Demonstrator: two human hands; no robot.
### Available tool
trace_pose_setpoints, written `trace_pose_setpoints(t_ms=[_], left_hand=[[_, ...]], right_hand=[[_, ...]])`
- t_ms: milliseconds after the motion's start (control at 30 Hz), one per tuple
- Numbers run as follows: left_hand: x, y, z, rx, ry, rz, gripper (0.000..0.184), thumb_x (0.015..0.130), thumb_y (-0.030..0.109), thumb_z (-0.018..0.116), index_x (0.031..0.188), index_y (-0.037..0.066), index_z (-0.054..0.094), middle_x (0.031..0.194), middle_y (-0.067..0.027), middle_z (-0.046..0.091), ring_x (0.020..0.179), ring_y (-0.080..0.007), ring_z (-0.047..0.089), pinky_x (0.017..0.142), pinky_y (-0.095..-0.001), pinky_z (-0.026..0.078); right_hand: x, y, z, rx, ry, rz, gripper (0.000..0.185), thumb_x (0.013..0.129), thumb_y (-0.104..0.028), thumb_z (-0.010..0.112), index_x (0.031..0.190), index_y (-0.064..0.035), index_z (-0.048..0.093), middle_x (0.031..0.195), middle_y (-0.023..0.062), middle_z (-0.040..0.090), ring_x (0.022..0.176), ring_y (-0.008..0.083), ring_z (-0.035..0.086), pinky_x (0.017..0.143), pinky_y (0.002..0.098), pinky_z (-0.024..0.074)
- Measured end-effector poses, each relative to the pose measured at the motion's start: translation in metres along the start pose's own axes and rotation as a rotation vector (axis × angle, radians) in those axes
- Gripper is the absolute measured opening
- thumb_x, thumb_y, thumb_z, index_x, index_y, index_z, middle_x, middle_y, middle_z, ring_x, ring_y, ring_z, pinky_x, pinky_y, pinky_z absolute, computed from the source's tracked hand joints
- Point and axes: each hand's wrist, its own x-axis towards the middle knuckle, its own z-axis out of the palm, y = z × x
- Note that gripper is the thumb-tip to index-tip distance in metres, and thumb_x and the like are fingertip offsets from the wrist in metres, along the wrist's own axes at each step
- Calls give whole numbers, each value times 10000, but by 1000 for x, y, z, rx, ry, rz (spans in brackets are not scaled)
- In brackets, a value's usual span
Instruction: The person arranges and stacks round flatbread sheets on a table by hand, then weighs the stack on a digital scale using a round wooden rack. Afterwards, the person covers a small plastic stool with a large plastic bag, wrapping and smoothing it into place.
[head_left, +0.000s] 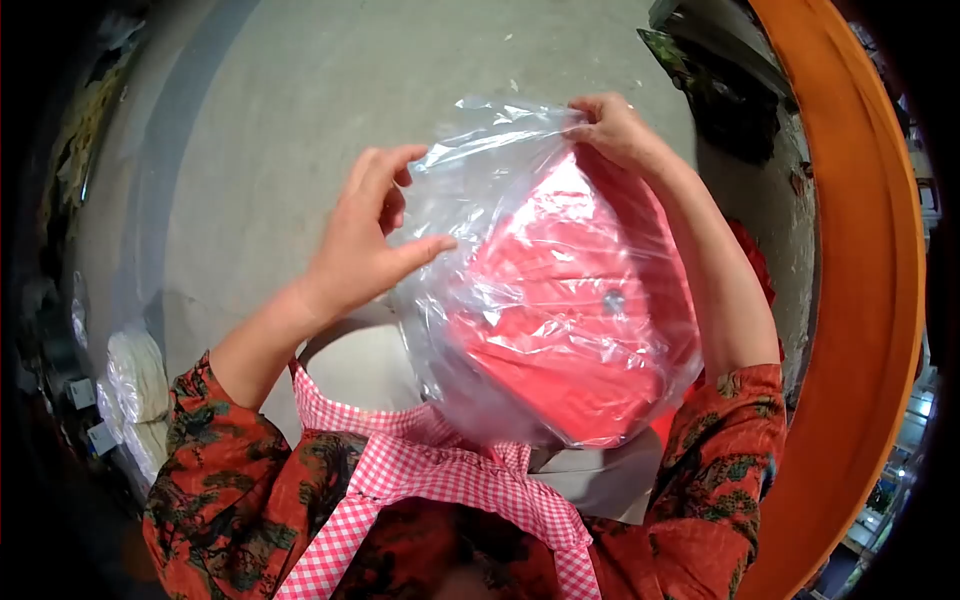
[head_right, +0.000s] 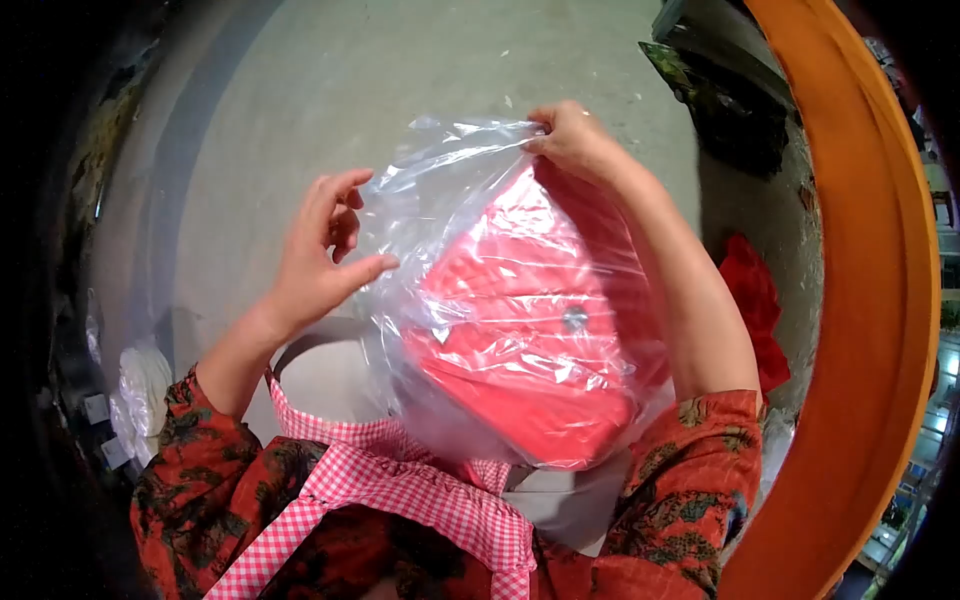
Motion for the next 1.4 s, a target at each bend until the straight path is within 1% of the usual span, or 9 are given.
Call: trace_pose_setpoints(t_ms=[167, 433, 667, 733, 900, 1033, 1100, 1233, 1400], left_hand=[[1, 4, -1, 229, 25, 226, 810, 671, 108, 768, 1392, 76, 399, 1258, -139, 440, 1079, -253, 503, 881, -332, 447], [-10, -81, 33, 31, -355, -249, 655, 794, 59, 608, 1403, 70, 365, 1230, -167, 565, 1073, -262, 571, 906, -351, 465], [-54, -243, 134, -122, -512, -625, 333, 878, 278, 555, 1103, 36, 602, 939, -174, 668, 880, -334, 644, 777, -435, 487], [-58, -246, 126, -132, -613, -397, 385, 871, 295, 587, 1167, 49, 576, 952, -148, 672, 899, -300, 651, 760, -427, 497], [-19, -261, 44, -791, -855, -973, 550, 868, 285, 643, 1338, 104, 422, 1100, -116, 618, 987, -240, 637, 800, -384, 543], [24, -172, 6, -569, -152, -358, 650, 942, 474, 502, 1447, 107, 321, 1419, -103, 436, 1313, -245, 418, 1070, -431, 359], [43, -67, 17, -711, -325, -27, 672, 976, 518, 393, 1492, 112, 250, 1514, -82, 309, 1387, -247, 305, 1118, -402, 283], [43, -48, 107, -483, -602, -217, 684, 991, 564, 281, 1531, 173, 126, 1562, -92, 202, 1401, -237, 260, 1142, -369, 232], [28, -83, 134, -775, -733, -426, 653, 1002, 546, 270, 1529, 185, 131, 1535, -83, 252, 1370, -200, 303, 1126, -353, 271]], right_hand=[[1, 27, -5, -305, 706, -214, 203, 873, -132, 523, 1020, 5, 549, 922, 249, 610, 864, 435, 584, 771, 483, 470], [0, 30, 11, -122, 161, -25, 196, 807, -126, 602, 934, 23, 593, 925, 239, 664, 890, 354, 654, 740, 445, 481], [18, 82, 30, 470, -511, 267, 179, 854, -245, 669, 928, -85, 643, 867, -7, 628, 768, 97, 566, 673, 282, 477], [10, 91, 27, 467, -582, 325, 271, 864, -266, 654, 1065, -85, 638, 975, 13, 646, 884, 110, 588, 751, 267, 473], [-79, 109, -61, 866, -69, 108, 358, 896, -298, 608, 1194, -100, 593, 1174, 2, 610, 1138, 125, 526, 926, 273, 406], [-212, 76, -68, 412, 607, 135, 404, 964, -300, 509, 1284, -54, 539, 1269, 45, 574, 1203, 165, 503, 1023, 323, 358], [-270, 68, -29, 458, 846, 169, 473, 973, -343, 484, 1325, -28, 500, 1360, 72, 508, 1282, 195, 440, 1079, 334, 304], [-327, 61, 24, 995, 285, -270, 684, 983, -473, 416, 1460, -18, 233, 1491, 119, 325, 1388, 234, 281, 1130, 352, 212], [-343, 30, 99, 590, 746, 357, 714, 1000, -396, 407, 1501, -4, 83, 1545, 180, 189, 1418, 266, 219, 1143, 361, 182]])
